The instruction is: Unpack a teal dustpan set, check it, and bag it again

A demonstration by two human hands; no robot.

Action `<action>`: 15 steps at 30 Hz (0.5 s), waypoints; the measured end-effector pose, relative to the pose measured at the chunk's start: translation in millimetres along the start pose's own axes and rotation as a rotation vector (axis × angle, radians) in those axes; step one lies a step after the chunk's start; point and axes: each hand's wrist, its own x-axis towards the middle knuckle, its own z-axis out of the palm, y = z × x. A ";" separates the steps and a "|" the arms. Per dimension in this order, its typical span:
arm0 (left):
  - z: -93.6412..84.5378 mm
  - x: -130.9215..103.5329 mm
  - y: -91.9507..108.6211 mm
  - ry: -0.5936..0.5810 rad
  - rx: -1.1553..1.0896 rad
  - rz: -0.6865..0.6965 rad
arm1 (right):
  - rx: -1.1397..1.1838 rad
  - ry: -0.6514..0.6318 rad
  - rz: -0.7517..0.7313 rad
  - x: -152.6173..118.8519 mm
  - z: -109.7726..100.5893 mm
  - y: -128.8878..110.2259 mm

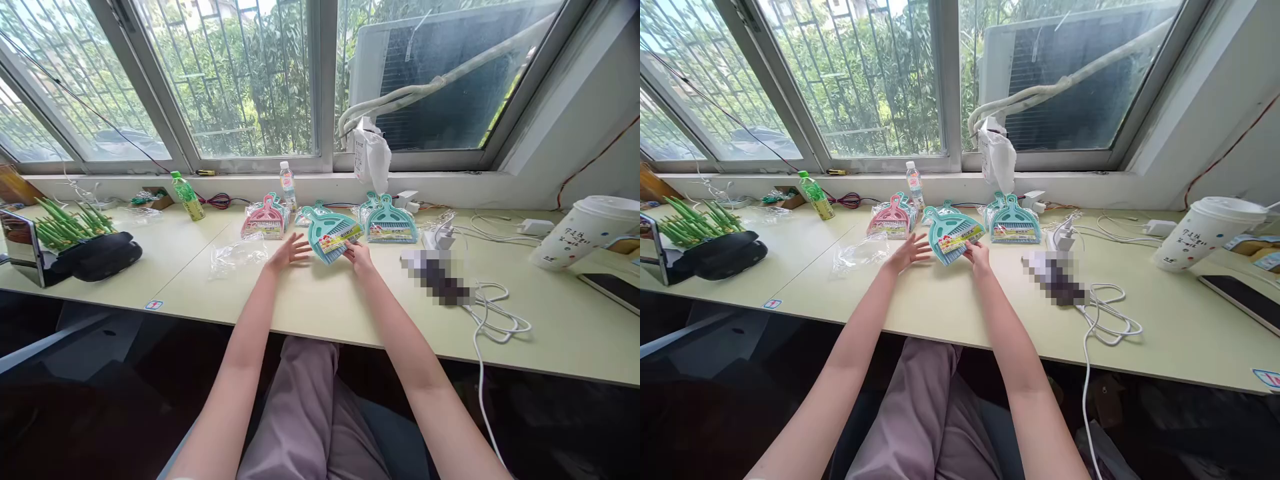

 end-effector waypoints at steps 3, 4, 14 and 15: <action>19.5 5.0 -8.3 -0.027 0.153 -0.089 | -0.164 -0.062 0.025 -0.4 2.7 0.6; 24.5 7.9 -11.0 0.053 0.173 -0.097 | -0.261 -0.078 0.039 -0.6 3.2 0.8; 11.3 19.7 -6.3 0.554 0.069 0.110 | -0.228 0.097 -0.150 0.5 -6.9 -24.4; 9.9 19.3 -6.3 0.558 0.069 0.119 | -0.160 0.176 -0.220 2.0 -9.7 -27.6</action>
